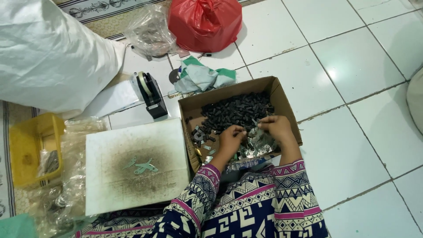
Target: The person sorts small metallic and plastic components by hand from a cardboard box onto a white board.
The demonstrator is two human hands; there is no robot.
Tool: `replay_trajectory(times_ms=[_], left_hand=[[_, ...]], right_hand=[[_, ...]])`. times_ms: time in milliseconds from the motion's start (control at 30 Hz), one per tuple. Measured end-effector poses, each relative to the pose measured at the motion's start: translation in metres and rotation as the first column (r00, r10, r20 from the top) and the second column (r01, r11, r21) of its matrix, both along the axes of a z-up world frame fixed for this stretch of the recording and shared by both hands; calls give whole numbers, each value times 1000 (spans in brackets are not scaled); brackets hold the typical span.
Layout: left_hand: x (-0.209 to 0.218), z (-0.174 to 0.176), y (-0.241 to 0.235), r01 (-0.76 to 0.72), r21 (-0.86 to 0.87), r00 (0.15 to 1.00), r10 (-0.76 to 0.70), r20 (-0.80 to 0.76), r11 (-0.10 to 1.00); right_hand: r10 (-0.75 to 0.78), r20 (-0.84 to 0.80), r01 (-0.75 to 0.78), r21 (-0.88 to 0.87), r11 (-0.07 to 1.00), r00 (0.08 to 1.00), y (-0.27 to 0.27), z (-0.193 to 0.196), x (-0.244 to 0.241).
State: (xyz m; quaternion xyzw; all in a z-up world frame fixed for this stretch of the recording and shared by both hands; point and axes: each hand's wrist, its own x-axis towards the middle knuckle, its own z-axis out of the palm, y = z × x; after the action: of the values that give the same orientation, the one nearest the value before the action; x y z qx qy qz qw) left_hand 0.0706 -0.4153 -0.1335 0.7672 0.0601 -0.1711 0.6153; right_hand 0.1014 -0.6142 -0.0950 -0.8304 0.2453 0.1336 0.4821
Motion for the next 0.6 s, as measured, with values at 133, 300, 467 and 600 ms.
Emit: replay_trajectory(times_ms=[133,300,467,600], left_hand=[[-1,15,10,-29,-187,997,14,-80,982],[-13,75,43,-208,-425,966,117,-230,881],[-34,104,107,-188,-364,981,155,-118,912],[-59,118,167,-295,-287,956,277,-101,911]], right_hand=[[-35,102,15,187,982,994,25,23,-7],[-71,172,10,333,943,982,63,49,-19],[-22,192,-62,421,905,981,123,73,-36],[82,211,-179,496,850,974,178,78,-54]])
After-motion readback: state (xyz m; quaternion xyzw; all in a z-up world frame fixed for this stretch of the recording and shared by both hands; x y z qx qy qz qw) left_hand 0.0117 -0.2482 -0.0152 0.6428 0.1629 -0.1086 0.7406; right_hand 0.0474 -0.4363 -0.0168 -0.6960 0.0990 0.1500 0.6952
